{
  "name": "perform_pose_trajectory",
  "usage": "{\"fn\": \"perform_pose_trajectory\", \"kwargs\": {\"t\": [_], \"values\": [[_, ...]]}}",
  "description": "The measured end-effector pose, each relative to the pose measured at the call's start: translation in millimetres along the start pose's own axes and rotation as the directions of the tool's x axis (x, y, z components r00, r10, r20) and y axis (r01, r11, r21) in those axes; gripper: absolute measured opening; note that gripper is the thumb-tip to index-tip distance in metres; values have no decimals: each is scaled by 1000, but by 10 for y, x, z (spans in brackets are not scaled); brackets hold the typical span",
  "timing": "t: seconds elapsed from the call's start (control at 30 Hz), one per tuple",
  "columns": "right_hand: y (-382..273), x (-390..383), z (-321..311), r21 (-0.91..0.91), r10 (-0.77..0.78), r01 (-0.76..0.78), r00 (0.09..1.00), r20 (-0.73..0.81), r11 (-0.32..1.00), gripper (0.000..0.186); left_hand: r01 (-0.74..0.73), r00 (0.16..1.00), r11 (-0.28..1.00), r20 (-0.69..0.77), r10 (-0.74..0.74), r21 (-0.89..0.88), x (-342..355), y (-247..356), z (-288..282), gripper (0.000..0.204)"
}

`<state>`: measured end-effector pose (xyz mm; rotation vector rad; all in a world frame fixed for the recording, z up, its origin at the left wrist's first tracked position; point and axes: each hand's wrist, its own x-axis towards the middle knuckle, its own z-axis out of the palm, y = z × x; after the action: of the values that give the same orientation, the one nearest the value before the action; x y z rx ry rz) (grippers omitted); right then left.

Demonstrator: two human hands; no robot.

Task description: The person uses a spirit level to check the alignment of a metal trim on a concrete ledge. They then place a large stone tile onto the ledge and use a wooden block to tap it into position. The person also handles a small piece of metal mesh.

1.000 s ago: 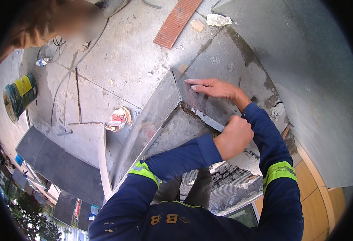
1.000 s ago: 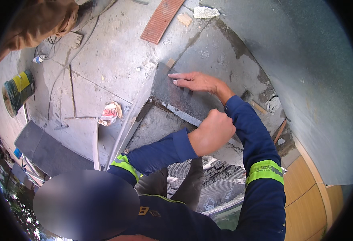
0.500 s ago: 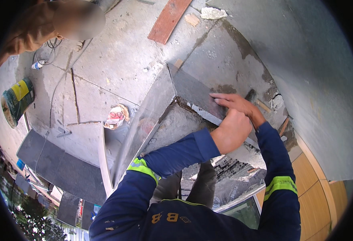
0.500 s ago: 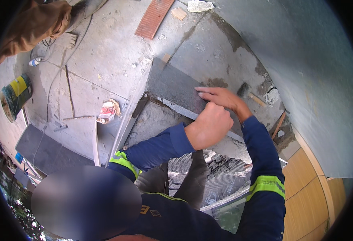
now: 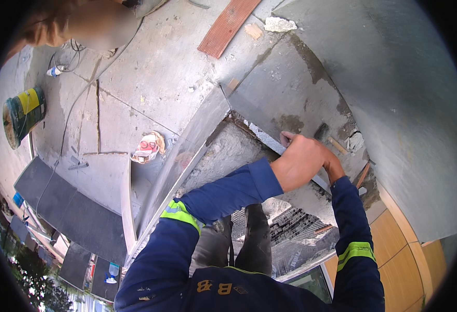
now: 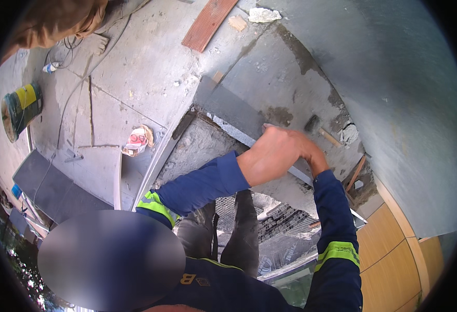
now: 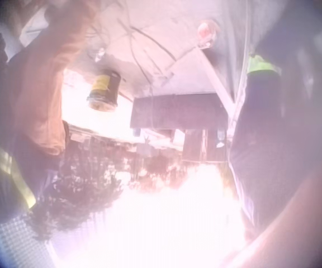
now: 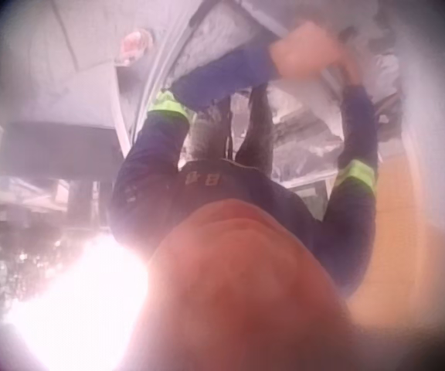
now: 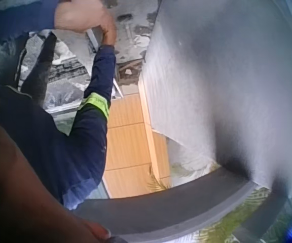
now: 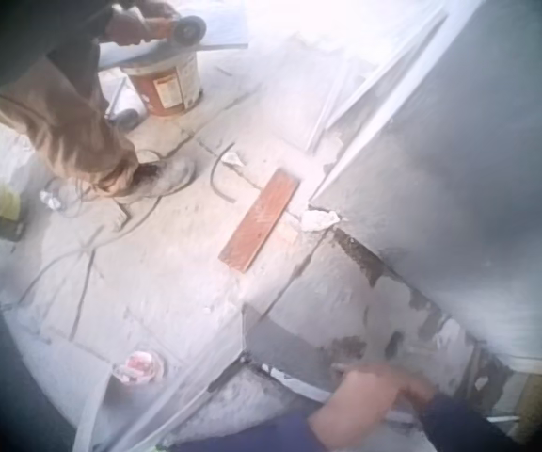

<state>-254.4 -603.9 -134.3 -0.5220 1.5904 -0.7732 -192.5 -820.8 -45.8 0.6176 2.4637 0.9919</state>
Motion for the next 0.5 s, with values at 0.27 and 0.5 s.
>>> {"fn": "perform_pose_trajectory", "kwargs": {"t": [0.27, 0.5], "values": [[-34, -74, 141, 49, 81, -77, 994, -71, 996, 53, -109, 984, 974, -158, 78, -199, -42, -84, -58, 28], [-351, -182, 259, -13, 323, -331, 929, -183, 944, 54, -28, 988, 1000, 154, 28, 2, 16, 19, -323, 39]]}}
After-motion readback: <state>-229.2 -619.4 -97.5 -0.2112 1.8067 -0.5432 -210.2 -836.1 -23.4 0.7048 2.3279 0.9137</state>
